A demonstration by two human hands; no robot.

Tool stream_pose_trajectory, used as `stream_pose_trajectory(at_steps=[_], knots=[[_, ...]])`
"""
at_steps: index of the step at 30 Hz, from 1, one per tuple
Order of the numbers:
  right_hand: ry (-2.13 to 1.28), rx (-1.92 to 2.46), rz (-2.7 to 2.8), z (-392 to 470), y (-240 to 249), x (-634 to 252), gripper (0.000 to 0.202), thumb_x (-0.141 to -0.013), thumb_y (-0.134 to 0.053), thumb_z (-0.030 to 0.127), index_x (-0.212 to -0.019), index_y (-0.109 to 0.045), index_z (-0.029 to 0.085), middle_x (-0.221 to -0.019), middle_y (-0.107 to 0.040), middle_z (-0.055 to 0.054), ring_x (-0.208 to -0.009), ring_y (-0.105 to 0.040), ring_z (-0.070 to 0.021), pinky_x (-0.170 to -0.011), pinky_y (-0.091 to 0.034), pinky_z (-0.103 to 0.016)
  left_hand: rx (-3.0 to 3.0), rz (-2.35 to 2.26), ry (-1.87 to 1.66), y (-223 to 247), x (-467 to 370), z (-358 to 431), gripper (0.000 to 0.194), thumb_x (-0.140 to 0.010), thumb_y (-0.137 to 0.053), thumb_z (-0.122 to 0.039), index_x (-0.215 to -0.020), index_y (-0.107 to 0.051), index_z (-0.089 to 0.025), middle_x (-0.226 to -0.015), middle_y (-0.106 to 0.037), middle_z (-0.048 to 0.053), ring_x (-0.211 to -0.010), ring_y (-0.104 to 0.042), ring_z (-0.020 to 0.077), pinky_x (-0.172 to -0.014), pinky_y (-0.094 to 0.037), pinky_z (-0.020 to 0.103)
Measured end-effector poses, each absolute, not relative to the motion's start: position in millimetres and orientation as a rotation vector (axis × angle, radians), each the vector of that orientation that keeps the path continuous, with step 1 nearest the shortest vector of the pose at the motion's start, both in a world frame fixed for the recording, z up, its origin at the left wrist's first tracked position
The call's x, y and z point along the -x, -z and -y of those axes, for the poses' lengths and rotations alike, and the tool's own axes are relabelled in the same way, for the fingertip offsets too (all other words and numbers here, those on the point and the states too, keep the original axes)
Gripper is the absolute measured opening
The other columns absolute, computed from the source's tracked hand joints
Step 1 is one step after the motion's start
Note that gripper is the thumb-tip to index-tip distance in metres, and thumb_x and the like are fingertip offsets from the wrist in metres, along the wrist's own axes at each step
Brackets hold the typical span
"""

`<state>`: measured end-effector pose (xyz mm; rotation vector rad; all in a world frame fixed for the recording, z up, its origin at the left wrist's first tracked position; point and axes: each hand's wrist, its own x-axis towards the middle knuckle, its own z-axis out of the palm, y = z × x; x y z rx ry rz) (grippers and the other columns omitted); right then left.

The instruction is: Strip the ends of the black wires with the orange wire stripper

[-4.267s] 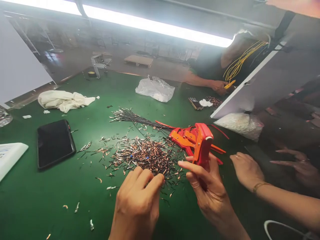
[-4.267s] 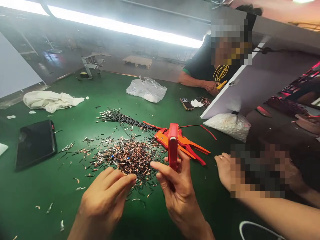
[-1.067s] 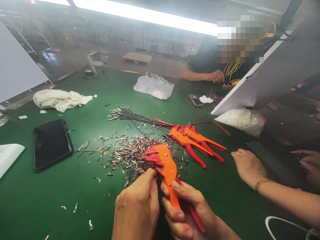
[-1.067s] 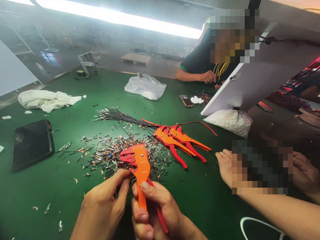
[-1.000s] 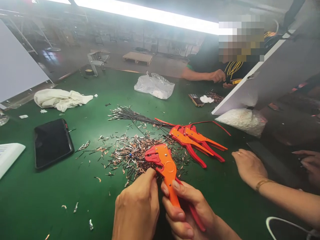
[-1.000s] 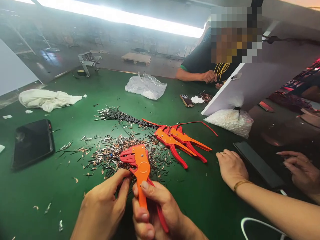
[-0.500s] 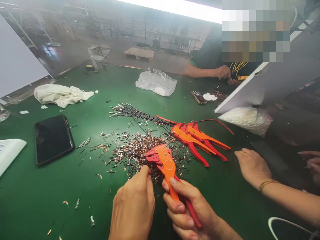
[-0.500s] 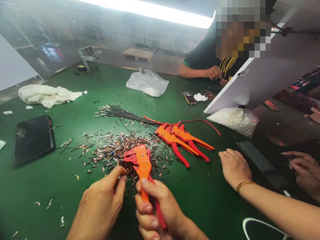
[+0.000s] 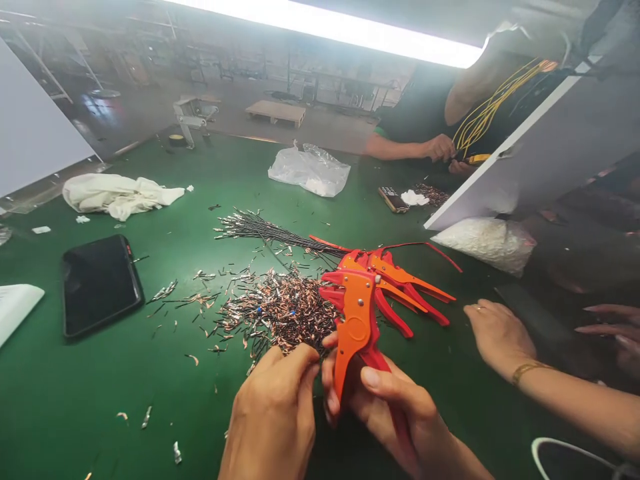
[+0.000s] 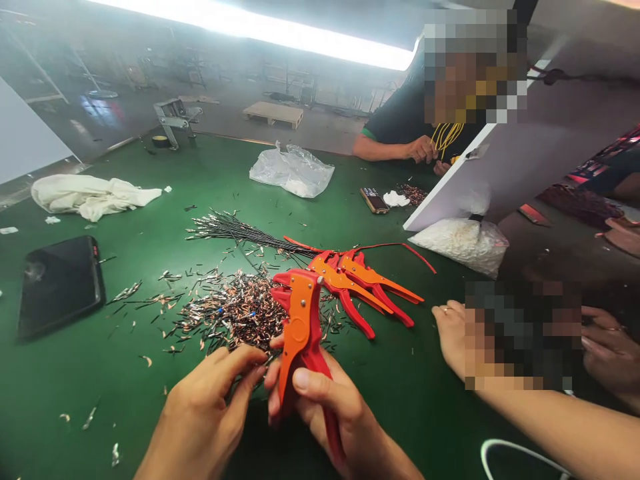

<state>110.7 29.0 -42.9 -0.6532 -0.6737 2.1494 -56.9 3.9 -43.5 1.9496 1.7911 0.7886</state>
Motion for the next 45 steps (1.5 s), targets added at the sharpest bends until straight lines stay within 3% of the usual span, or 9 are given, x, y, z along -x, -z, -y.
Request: stream_pose_trajectory(at_steps=[6, 11, 18, 24, 27, 29, 35, 45], knots=[[-2.035, 0.791, 0.915, -27, 49, -110, 0.042, -0.081, -0.069, 0.034, -0.119, -0.059, 0.019, -0.094, -0.059, -0.003, -0.079, -0.054, -0.0155, -0.079, -0.042, -0.031, -1.917, -1.779, -0.832, 44, 54, -3, 0.029, -0.094, -0.042, -0.014, -0.080, -0.064, -0.025, -0.070, -0.062, -0.003, -0.063, -0.060, 0.0113, -0.058, -0.045, 0.020], [-2.061, 0.753, 0.866, -29, 48, -111, 0.033, -0.080, -0.063, 0.031, -0.108, -0.063, 0.014, -0.083, -0.062, -0.005, -0.072, -0.055, -0.0159, -0.072, -0.043, -0.031, -1.962, -1.691, -0.906, 45, 57, -5, 0.024, -0.095, -0.044, -0.019, -0.084, -0.065, -0.027, -0.073, -0.067, -0.004, -0.064, -0.063, 0.0109, -0.060, -0.048, 0.019], [-2.051, 0.723, 0.842, -32, 41, -111, 0.036, -0.073, -0.066, 0.026, -0.107, -0.064, 0.014, -0.093, -0.066, -0.007, -0.074, -0.061, -0.0162, -0.074, -0.044, -0.031, -1.966, -1.818, -0.827, 48, 66, -9, 0.013, -0.092, -0.053, -0.029, -0.086, -0.065, -0.031, -0.072, -0.071, -0.009, -0.059, -0.068, 0.0100, -0.049, -0.047, 0.016], [-2.157, 0.565, 0.757, -37, 39, -122, 0.047, -0.073, -0.064, 0.023, -0.119, -0.061, 0.011, -0.098, -0.070, -0.014, -0.078, -0.065, -0.0212, -0.076, -0.049, -0.038, -1.808, -1.984, -1.208, 43, 72, -7, 0.012, -0.090, -0.058, -0.036, -0.091, -0.068, -0.029, -0.080, -0.074, -0.005, -0.063, -0.070, 0.0125, -0.070, -0.056, 0.021], [-2.211, 0.501, 0.749, -38, 40, -130, 0.051, -0.076, -0.063, 0.023, -0.125, -0.058, 0.011, -0.103, -0.069, -0.016, -0.085, -0.068, -0.0257, -0.078, -0.049, -0.041, -1.601, -2.159, -1.354, 36, 72, -5, 0.017, -0.089, -0.059, -0.042, -0.093, -0.067, -0.028, -0.078, -0.073, -0.004, -0.059, -0.067, 0.0108, -0.063, -0.054, 0.019], [-2.284, 0.508, 0.760, -37, 41, -135, 0.052, -0.078, -0.065, 0.027, -0.127, -0.056, 0.011, -0.099, -0.069, -0.015, -0.086, -0.069, -0.0273, -0.077, -0.049, -0.041, -1.511, -2.163, -1.453, 32, 71, -4, 0.015, -0.089, -0.060, -0.041, -0.094, -0.067, -0.027, -0.078, -0.070, -0.005, -0.060, -0.065, 0.0089, -0.058, -0.051, 0.017], [-2.413, 0.546, 0.834, -39, 45, -144, 0.056, -0.075, -0.070, 0.031, -0.124, -0.058, 0.008, -0.089, -0.071, -0.013, -0.074, -0.067, -0.0209, -0.070, -0.047, -0.034, -1.517, -1.943, -1.691, 24, 65, -4, 0.011, -0.088, -0.062, -0.020, -0.093, -0.067, -0.028, -0.079, -0.059, -0.005, -0.070, -0.052, 0.0094, -0.073, -0.044, 0.023], [-2.461, 0.650, 0.876, -38, 50, -149, 0.061, -0.070, -0.071, 0.037, -0.124, -0.059, 0.011, -0.089, -0.072, -0.013, -0.071, -0.066, -0.0194, -0.065, -0.045, -0.030, -1.623, -1.904, -1.641, 26, 68, -3, 0.013, -0.089, -0.059, -0.016, -0.091, -0.066, -0.027, -0.077, -0.057, -0.005, -0.072, -0.049, 0.0122, -0.069, -0.038, 0.026]])
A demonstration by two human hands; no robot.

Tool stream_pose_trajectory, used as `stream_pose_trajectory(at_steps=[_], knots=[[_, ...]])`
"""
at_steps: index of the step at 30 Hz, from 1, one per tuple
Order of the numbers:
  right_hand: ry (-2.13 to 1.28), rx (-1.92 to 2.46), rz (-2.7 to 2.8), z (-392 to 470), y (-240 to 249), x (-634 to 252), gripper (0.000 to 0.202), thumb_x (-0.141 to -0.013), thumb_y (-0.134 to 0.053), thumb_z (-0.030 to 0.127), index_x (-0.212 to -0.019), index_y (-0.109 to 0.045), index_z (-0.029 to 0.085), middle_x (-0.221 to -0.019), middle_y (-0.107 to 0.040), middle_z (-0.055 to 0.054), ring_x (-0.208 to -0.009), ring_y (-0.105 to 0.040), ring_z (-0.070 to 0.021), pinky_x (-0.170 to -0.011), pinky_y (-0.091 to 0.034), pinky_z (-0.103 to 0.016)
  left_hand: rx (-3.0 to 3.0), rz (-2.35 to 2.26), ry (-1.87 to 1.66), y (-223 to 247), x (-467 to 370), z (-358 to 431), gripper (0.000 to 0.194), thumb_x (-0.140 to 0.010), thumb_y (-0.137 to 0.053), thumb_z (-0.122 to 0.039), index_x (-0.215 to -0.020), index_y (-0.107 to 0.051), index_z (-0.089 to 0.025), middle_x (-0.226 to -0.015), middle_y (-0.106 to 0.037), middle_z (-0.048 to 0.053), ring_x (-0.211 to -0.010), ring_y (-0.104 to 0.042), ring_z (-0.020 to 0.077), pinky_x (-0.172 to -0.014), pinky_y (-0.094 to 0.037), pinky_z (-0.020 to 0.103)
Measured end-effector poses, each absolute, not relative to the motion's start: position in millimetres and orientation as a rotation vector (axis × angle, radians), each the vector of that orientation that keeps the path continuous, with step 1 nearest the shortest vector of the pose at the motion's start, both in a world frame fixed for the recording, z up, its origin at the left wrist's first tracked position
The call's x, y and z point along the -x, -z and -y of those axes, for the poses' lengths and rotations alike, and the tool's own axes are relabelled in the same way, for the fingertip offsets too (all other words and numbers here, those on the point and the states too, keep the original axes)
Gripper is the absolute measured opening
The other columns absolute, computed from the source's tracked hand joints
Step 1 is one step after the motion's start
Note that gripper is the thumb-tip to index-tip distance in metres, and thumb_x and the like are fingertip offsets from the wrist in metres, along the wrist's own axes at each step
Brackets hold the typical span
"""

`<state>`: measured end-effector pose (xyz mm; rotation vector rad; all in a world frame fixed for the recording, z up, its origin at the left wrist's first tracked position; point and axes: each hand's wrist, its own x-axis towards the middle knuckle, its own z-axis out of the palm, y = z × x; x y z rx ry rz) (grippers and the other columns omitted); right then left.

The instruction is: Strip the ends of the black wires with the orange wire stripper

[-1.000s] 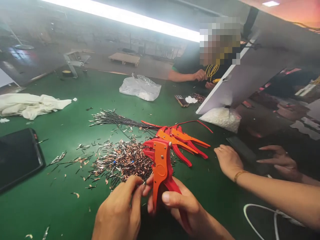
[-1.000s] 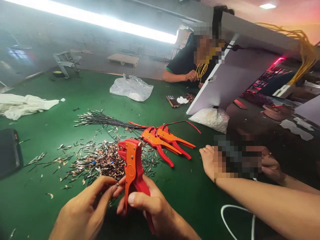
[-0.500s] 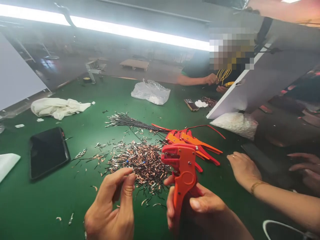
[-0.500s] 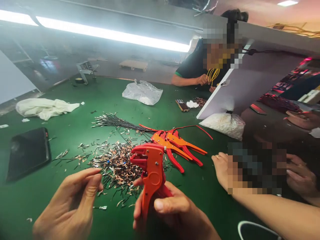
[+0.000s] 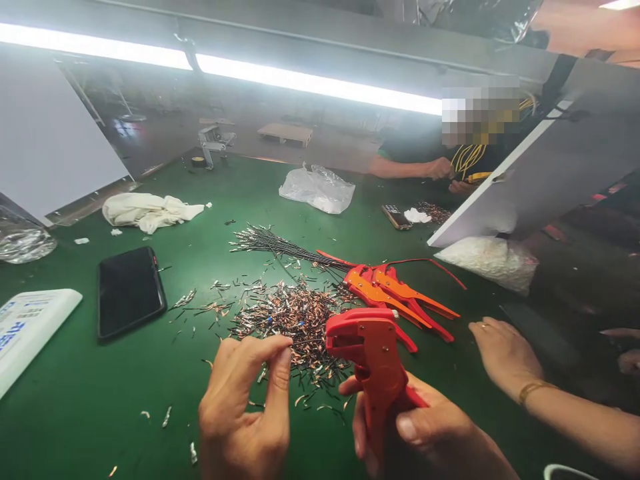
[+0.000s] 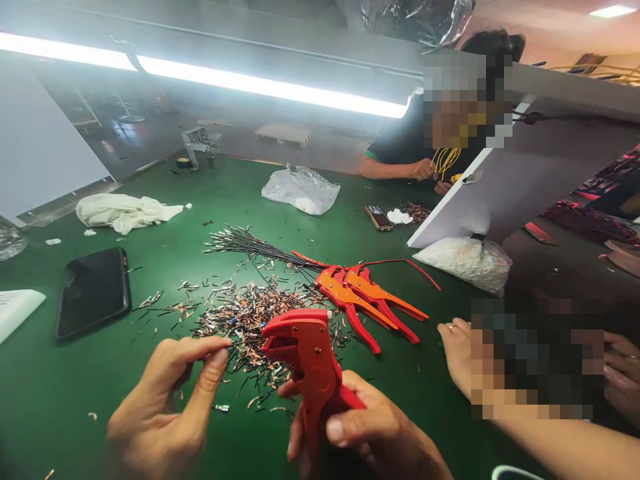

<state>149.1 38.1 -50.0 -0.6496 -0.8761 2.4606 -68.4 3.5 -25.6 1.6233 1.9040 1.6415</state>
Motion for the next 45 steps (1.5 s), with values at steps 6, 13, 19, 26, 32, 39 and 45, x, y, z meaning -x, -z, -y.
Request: stream_pose_trajectory(at_steps=[6, 13, 19, 26, 32, 39, 45], knots=[[-2.429, 0.816, 0.997, -36, 47, -150, 0.048, -0.069, -0.067, 0.043, -0.115, -0.064, 0.028, -0.089, -0.073, -0.010, -0.068, -0.062, -0.0259, -0.064, -0.046, -0.044, -1.666, -1.882, -1.634, 23, 67, -4, 0.014, -0.088, -0.059, -0.015, -0.091, -0.065, -0.027, -0.075, -0.056, -0.004, -0.071, -0.049, 0.0130, -0.066, -0.037, 0.026], [-2.266, 0.967, 0.852, -21, 46, -144, 0.041, -0.068, -0.064, 0.042, -0.108, -0.068, 0.031, -0.088, -0.072, -0.007, -0.071, -0.061, -0.0258, -0.065, -0.046, -0.046, -1.666, -1.821, -1.610, 23, 69, -4, 0.017, -0.087, -0.061, -0.012, -0.090, -0.067, -0.028, -0.071, -0.052, -0.005, -0.069, -0.047, 0.0123, -0.066, -0.037, 0.026], [-2.250, 0.938, 0.891, -21, 50, -142, 0.043, -0.065, -0.071, 0.048, -0.104, -0.071, 0.029, -0.098, -0.072, -0.009, -0.082, -0.063, -0.0319, -0.066, -0.050, -0.046, -1.714, -1.798, -1.591, 24, 70, -6, 0.016, -0.087, -0.061, -0.011, -0.089, -0.066, -0.026, -0.071, -0.053, -0.005, -0.070, -0.046, 0.0125, -0.066, -0.037, 0.025], [-2.340, 0.894, 1.019, -24, 48, -145, 0.044, -0.066, -0.072, 0.059, -0.098, -0.072, 0.029, -0.087, -0.071, -0.009, -0.073, -0.062, -0.0294, -0.066, -0.051, -0.046, -1.918, -1.779, -1.457, 23, 78, -6, 0.018, -0.086, -0.064, -0.009, -0.093, -0.064, -0.025, -0.073, -0.058, -0.005, -0.071, -0.047, 0.0123, -0.069, -0.041, 0.023], [-2.408, 0.872, 1.147, -33, 51, -151, 0.040, -0.068, -0.072, 0.063, -0.088, -0.071, 0.028, -0.067, -0.063, -0.007, -0.057, -0.054, -0.0223, -0.055, -0.046, -0.042, -1.911, -1.790, -1.424, 22, 76, -5, 0.017, -0.087, -0.063, -0.011, -0.094, -0.064, -0.026, -0.072, -0.059, -0.006, -0.070, -0.049, 0.0121, -0.068, -0.042, 0.023], [-2.501, 0.795, 0.998, -32, 55, -149, 0.042, -0.072, -0.071, 0.064, -0.078, -0.063, 0.023, -0.057, -0.045, 0.000, -0.051, -0.040, -0.0135, -0.050, -0.035, -0.031, -1.833, -1.787, -1.386, 25, 76, -6, 0.014, -0.090, -0.061, -0.015, -0.095, -0.062, -0.028, -0.077, -0.064, -0.007, -0.067, -0.056, 0.0099, -0.064, -0.046, 0.021], [-2.546, 0.644, 0.794, -26, 50, -138, 0.043, -0.080, -0.068, 0.054, -0.080, -0.054, 0.014, -0.059, -0.043, 0.004, -0.048, -0.037, -0.0051, -0.045, -0.025, -0.019, -1.738, -1.832, -1.286, 30, 79, -5, 0.008, -0.094, -0.057, -0.026, -0.089, -0.064, -0.028, -0.077, -0.065, -0.006, -0.067, -0.059, 0.0108, -0.061, -0.047, 0.021]])
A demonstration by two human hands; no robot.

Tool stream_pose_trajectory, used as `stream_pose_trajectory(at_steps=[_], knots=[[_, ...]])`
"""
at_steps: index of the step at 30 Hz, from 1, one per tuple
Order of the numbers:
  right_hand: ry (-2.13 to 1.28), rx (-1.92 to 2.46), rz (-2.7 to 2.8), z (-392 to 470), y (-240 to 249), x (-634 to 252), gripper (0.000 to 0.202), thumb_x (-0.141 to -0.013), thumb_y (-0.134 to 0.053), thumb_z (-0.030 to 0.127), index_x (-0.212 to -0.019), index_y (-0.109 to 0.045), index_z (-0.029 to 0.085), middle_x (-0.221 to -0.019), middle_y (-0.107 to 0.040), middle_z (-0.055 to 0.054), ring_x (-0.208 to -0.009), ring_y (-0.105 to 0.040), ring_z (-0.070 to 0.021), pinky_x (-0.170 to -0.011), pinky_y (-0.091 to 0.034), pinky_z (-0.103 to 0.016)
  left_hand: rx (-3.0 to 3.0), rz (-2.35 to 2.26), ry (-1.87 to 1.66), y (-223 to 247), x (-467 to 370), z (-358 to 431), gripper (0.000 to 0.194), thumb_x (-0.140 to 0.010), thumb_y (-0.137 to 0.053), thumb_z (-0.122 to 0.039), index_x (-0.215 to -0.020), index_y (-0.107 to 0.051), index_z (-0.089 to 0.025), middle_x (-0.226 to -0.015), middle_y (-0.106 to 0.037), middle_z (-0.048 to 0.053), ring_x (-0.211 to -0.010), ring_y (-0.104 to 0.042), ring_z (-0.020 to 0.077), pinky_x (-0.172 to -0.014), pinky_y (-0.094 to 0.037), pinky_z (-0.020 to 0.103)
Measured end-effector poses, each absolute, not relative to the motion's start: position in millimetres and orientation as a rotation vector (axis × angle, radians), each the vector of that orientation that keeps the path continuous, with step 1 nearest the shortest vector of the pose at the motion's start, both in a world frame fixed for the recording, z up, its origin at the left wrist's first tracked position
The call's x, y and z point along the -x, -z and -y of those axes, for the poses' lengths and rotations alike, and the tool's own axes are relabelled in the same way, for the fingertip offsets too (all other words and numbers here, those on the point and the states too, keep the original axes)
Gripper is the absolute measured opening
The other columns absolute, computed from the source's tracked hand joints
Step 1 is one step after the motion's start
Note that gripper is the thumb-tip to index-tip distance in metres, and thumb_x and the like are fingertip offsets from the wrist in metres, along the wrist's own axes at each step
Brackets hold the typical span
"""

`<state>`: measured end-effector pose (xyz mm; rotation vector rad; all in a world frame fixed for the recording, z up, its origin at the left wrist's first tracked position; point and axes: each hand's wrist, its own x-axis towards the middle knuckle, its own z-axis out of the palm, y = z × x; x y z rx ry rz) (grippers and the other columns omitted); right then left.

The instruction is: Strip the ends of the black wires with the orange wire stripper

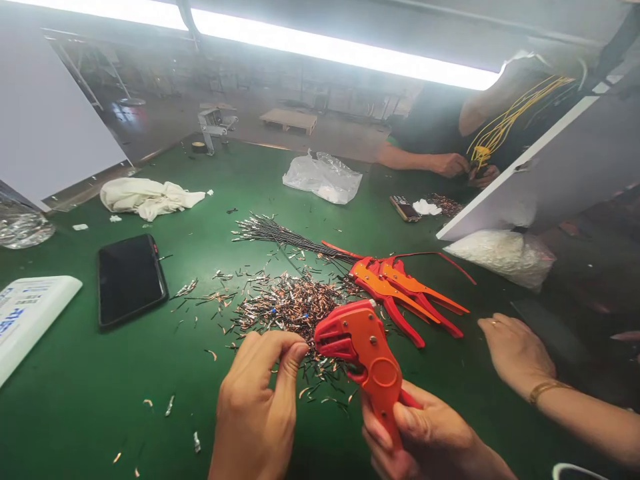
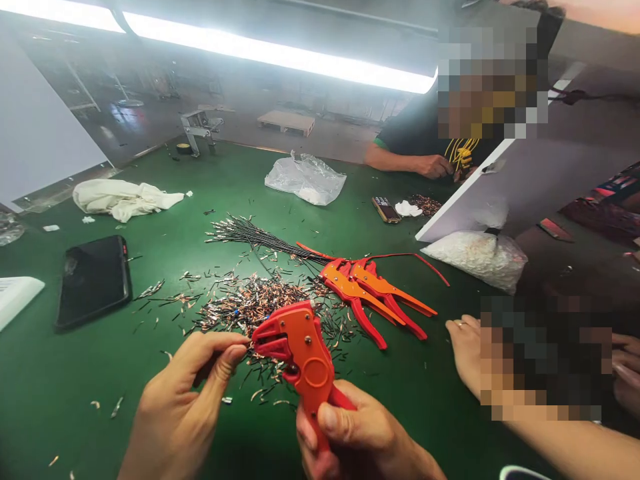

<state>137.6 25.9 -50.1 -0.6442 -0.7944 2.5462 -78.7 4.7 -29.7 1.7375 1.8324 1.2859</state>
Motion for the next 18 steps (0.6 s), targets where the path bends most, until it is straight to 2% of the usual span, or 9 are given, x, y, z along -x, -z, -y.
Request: stream_pose_trajectory(at_steps=[3, 7, 10, 18], knots=[[-2.544, 0.550, 0.678, -24.4, 51.3, -136.3, 0.034, -0.085, -0.068, 0.044, -0.079, -0.054, 0.013, -0.058, -0.040, 0.006, -0.045, -0.033, -0.0029, -0.044, -0.026, -0.016, -1.678, -1.873, -1.206, 32.9, 79.3, -3.8, 0.016, -0.095, -0.054, -0.031, -0.081, -0.063, -0.026, -0.073, -0.063, -0.005, -0.064, -0.059, 0.0114, -0.060, -0.047, 0.022], [-2.604, 0.492, 0.507, -25.9, 57.1, -139.2, 0.026, -0.095, -0.054, 0.038, -0.082, -0.054, 0.015, -0.056, -0.038, 0.007, -0.037, -0.026, -0.0029, -0.034, -0.022, -0.014, -1.645, -1.882, -1.136, 37.5, 76.9, -3.5, 0.017, -0.095, -0.051, -0.033, -0.086, -0.064, -0.026, -0.071, -0.062, -0.004, -0.062, -0.059, 0.0123, -0.057, -0.046, 0.023], [-2.621, 0.457, 0.542, -28.3, 57.5, -138.4, 0.027, -0.090, -0.059, 0.039, -0.084, -0.056, 0.013, -0.059, -0.041, 0.005, -0.042, -0.031, -0.0037, -0.038, -0.026, -0.015, -1.652, -1.884, -1.107, 39.5, 74.9, -3.7, 0.017, -0.095, -0.051, -0.033, -0.085, -0.063, -0.026, -0.068, -0.060, -0.005, -0.058, -0.057, 0.0119, -0.054, -0.044, 0.023], [-2.545, 0.368, 0.709, -28.1, 49.1, -138.7, 0.044, -0.074, -0.070, 0.042, -0.098, -0.060, 0.007, -0.072, -0.053, -0.005, -0.066, -0.051, -0.0131, -0.067, -0.038, -0.027, -1.797, -1.961, -1.264, 38.5, 76.3, -4.7, 0.006, -0.091, -0.060, -0.024, -0.086, -0.062, -0.025, -0.077, -0.065, -0.004, -0.069, -0.059, 0.0134, -0.066, -0.048, 0.025]])
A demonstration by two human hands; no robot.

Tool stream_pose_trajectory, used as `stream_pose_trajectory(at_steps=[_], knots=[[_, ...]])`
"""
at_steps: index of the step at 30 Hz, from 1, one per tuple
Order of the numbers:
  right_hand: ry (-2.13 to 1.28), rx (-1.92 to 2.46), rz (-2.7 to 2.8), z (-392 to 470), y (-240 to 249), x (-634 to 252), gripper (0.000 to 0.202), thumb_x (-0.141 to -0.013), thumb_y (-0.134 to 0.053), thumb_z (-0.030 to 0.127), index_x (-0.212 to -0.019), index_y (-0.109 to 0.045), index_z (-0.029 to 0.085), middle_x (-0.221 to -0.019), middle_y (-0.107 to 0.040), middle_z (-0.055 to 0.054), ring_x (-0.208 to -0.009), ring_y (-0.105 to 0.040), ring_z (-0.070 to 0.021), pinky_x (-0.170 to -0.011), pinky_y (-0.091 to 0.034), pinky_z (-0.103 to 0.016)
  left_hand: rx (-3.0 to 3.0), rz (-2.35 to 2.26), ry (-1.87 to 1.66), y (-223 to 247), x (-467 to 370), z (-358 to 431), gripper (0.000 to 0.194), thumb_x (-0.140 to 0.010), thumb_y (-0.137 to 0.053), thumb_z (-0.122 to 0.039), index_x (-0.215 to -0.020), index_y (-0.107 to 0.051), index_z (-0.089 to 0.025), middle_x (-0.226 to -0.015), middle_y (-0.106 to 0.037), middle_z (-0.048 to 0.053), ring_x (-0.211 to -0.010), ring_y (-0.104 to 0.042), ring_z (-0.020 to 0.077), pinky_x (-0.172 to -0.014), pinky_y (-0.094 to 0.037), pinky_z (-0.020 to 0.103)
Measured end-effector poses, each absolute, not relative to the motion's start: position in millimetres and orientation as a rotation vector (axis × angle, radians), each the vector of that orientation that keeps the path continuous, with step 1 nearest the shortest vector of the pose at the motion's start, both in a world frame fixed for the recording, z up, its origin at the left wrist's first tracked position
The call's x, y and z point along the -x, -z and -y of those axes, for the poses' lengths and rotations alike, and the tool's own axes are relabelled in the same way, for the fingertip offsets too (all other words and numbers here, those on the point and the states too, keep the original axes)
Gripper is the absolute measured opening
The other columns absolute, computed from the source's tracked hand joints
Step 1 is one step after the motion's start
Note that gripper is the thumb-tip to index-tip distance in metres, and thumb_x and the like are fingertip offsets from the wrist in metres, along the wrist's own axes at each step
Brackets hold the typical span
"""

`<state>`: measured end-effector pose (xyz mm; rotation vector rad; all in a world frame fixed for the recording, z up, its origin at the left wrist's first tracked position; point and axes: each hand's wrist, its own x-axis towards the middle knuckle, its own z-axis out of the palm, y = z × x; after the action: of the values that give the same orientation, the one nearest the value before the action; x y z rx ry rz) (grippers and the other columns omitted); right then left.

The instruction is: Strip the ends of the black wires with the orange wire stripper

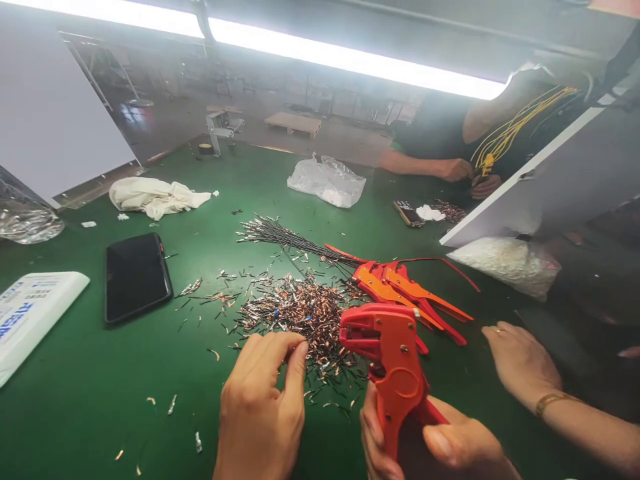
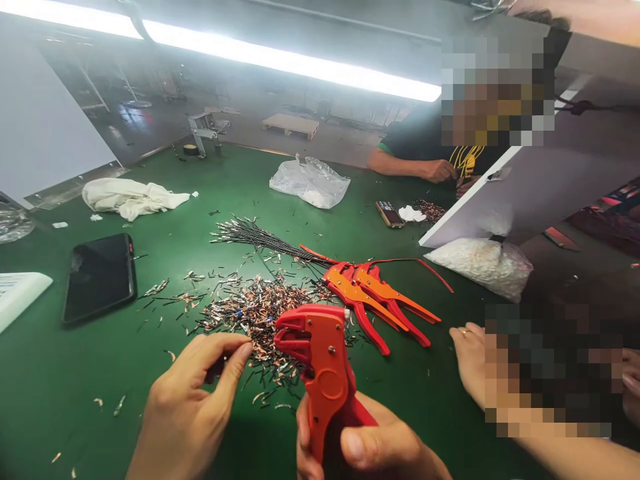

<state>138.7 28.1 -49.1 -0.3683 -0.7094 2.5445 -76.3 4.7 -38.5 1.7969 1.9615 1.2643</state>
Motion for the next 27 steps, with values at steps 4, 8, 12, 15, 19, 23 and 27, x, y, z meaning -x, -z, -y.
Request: stream_pose_trajectory(at_steps=[4, 8, 12, 15, 19, 23, 27], knots=[[-2.390, 0.565, 0.809, -29, 45, -142, 0.041, -0.078, -0.067, 0.043, -0.104, -0.061, 0.012, -0.081, -0.059, -0.008, -0.076, -0.058, -0.0199, -0.072, -0.042, -0.033, -1.895, -1.953, -1.335, 34, 76, -7, 0.006, -0.089, -0.062, -0.017, -0.089, -0.063, -0.023, -0.077, -0.065, -0.003, -0.072, -0.056, 0.0137, -0.067, -0.046, 0.026], [-1.997, 0.918, 1.000, -33, 37, -140, 0.036, -0.084, -0.064, 0.040, -0.114, -0.061, 0.021, -0.103, -0.063, -0.009, -0.091, -0.057, -0.0241, -0.084, -0.043, -0.039, -1.996, -1.841, -1.305, 33, 72, -7, 0.011, -0.088, -0.061, -0.011, -0.092, -0.063, -0.022, -0.076, -0.063, -0.001, -0.073, -0.054, 0.0146, -0.066, -0.045, 0.026], [-1.904, 0.910, 1.094, -36, 32, -139, 0.044, -0.083, -0.061, 0.044, -0.120, -0.060, 0.021, -0.090, -0.065, -0.008, -0.084, -0.054, -0.0240, -0.080, -0.041, -0.038, -2.180, -1.674, -1.172, 38, 67, -7, 0.019, -0.089, -0.056, -0.006, -0.097, -0.064, -0.022, -0.077, -0.061, 0.001, -0.072, -0.051, 0.0157, -0.062, -0.041, 0.026], [-1.875, 0.968, 1.155, -36, 31, -139, 0.047, -0.080, -0.064, 0.046, -0.119, -0.060, 0.021, -0.101, -0.063, -0.008, -0.085, -0.054, -0.0229, -0.081, -0.040, -0.038, -2.222, -1.713, -1.099, 41, 64, -7, 0.022, -0.090, -0.051, -0.005, -0.094, -0.065, -0.021, -0.077, -0.060, 0.002, -0.073, -0.048, 0.0171, -0.065, -0.040, 0.029], [-1.858, 1.051, 1.382, -36, 28, -139, 0.050, -0.080, -0.063, 0.052, -0.118, -0.061, 0.019, -0.094, -0.061, -0.007, -0.077, -0.049, -0.0197, -0.074, -0.037, -0.034, -2.246, -1.777, -1.001, 41, 64, -7, 0.019, -0.091, -0.051, -0.007, -0.091, -0.064, -0.020, -0.075, -0.058, 0.002, -0.074, -0.047, 0.0182, -0.065, -0.040, 0.031], [-1.896, 1.098, 1.439, -35, 27, -139, 0.045, -0.082, -0.059, 0.052, -0.110, -0.063, 0.018, -0.086, -0.060, -0.005, -0.074, -0.044, -0.0184, -0.071, -0.035, -0.033, -2.306, -1.760, -0.928, 42, 67, -8, 0.016, -0.091, -0.051, -0.009, -0.092, -0.063, -0.020, -0.075, -0.058, 0.001, -0.072, -0.049, 0.0180, -0.063, -0.042, 0.029], [-1.940, 1.097, 1.447, -35, 28, -139, 0.038, -0.080, -0.059, 0.051, -0.093, -0.067, 0.016, -0.084, -0.062, -0.006, -0.076, -0.050, -0.0203, -0.072, -0.036, -0.034, -2.270, -1.772, -0.892, 44, 65, -5, 0.016, -0.092, -0.050, -0.010, -0.085, -0.060, -0.021, -0.074, -0.058, 0.000, -0.067, -0.054, 0.0158, -0.060, -0.043, 0.027]])
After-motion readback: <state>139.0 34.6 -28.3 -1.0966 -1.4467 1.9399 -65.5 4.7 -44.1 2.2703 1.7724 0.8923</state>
